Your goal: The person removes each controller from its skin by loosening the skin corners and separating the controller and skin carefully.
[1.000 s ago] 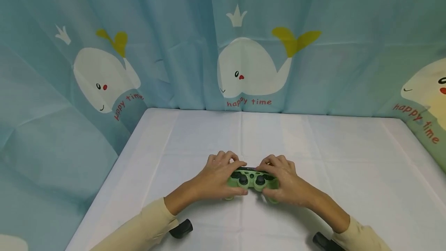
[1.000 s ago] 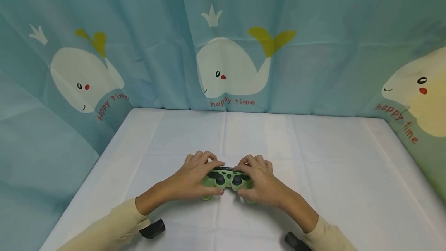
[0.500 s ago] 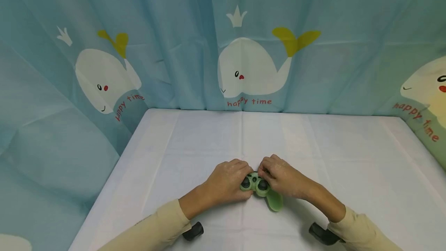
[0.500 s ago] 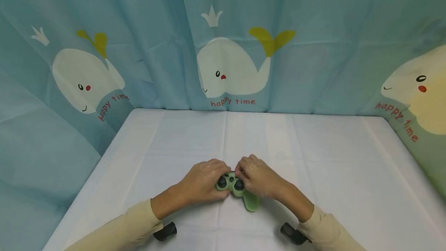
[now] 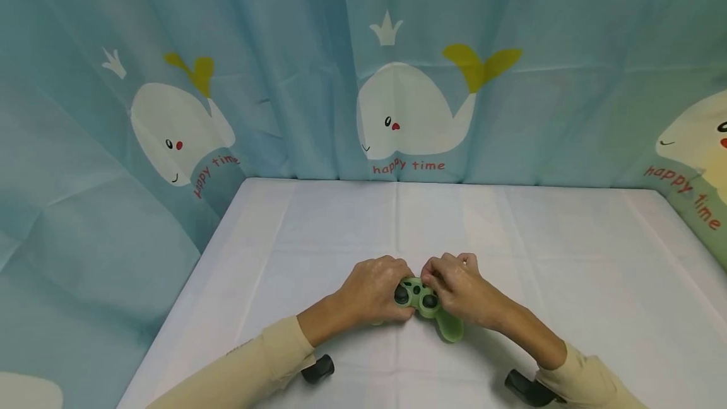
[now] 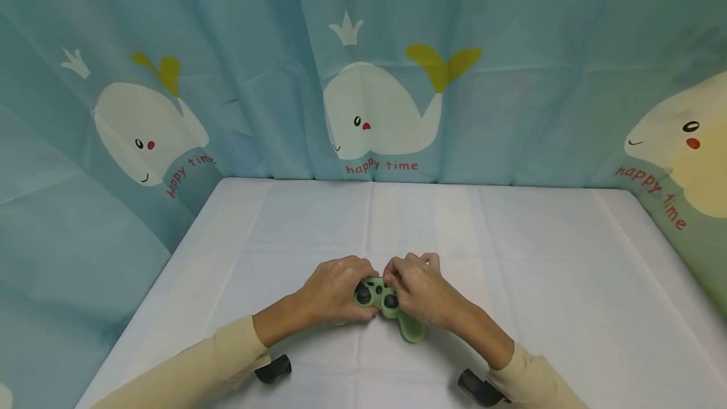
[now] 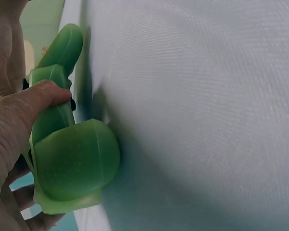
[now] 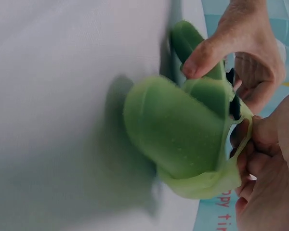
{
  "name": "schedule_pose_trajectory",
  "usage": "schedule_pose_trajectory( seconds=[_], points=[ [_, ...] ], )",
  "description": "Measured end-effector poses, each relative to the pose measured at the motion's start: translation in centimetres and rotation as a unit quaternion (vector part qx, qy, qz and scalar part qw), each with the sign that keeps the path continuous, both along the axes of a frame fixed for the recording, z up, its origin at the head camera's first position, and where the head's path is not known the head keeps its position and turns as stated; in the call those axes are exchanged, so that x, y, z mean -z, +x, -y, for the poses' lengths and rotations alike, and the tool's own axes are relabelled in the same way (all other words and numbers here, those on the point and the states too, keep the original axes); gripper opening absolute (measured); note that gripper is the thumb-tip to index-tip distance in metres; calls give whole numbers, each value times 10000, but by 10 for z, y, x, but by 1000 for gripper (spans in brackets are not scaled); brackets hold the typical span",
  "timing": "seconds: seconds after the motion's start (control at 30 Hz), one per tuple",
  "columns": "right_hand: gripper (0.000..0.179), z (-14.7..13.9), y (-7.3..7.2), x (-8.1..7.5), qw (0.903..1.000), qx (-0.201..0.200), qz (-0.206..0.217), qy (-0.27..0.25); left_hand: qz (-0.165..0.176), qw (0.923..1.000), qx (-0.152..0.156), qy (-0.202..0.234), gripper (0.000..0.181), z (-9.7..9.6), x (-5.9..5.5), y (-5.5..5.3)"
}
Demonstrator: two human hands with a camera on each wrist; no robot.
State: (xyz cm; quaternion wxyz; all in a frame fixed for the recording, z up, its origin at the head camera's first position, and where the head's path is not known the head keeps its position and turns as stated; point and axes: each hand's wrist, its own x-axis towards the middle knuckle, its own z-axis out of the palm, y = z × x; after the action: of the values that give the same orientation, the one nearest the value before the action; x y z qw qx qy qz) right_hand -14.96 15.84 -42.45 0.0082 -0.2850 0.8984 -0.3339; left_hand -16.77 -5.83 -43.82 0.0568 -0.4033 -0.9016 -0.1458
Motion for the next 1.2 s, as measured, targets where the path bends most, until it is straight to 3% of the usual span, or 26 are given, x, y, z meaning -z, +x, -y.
schedule_pose_trajectory(
  seconds=[0.1,0.2,0.37,0.5,0.57,0.67,0.77,0.87,0.93,1.0,1.2],
  points=[
    [10,-1,1,-2,10000,0,82,-56,0,10000,-37,76,33,-2,2,-1],
    [9,-1,4,-4,9999,-51,-114,71,-56,9999,-148,43,33,-2,3,-1],
    [12,-3,15,-7,9911,-455,-1162,460,58,9995,-289,-83,37,-3,1,2],
    [15,4,39,0,9729,-905,-2049,567,144,9993,-350,-39,39,-2,1,-2],
    [17,8,52,5,9671,-1079,-2251,485,178,9992,-370,22,40,1,1,-5],
    [22,5,57,10,9708,-937,-2184,331,160,9995,-262,101,41,3,1,-6],
    [19,-1,48,9,9814,-400,-1857,274,121,9998,-169,80,40,4,1,-3],
    [33,-4,35,7,9878,30,-1382,712,60,9997,-231,-26,40,2,1,0],
    [44,-4,27,7,9894,85,-1034,1019,96,9993,-350,-80,40,0,0,1],
    [45,-4,21,7,9900,39,-825,1145,169,9990,-401,-98,39,-2,-1,2],
    [29,-1,14,6,9892,-217,-1071,977,-14,9990,-364,-258,36,-3,-3,3]
  ],
)
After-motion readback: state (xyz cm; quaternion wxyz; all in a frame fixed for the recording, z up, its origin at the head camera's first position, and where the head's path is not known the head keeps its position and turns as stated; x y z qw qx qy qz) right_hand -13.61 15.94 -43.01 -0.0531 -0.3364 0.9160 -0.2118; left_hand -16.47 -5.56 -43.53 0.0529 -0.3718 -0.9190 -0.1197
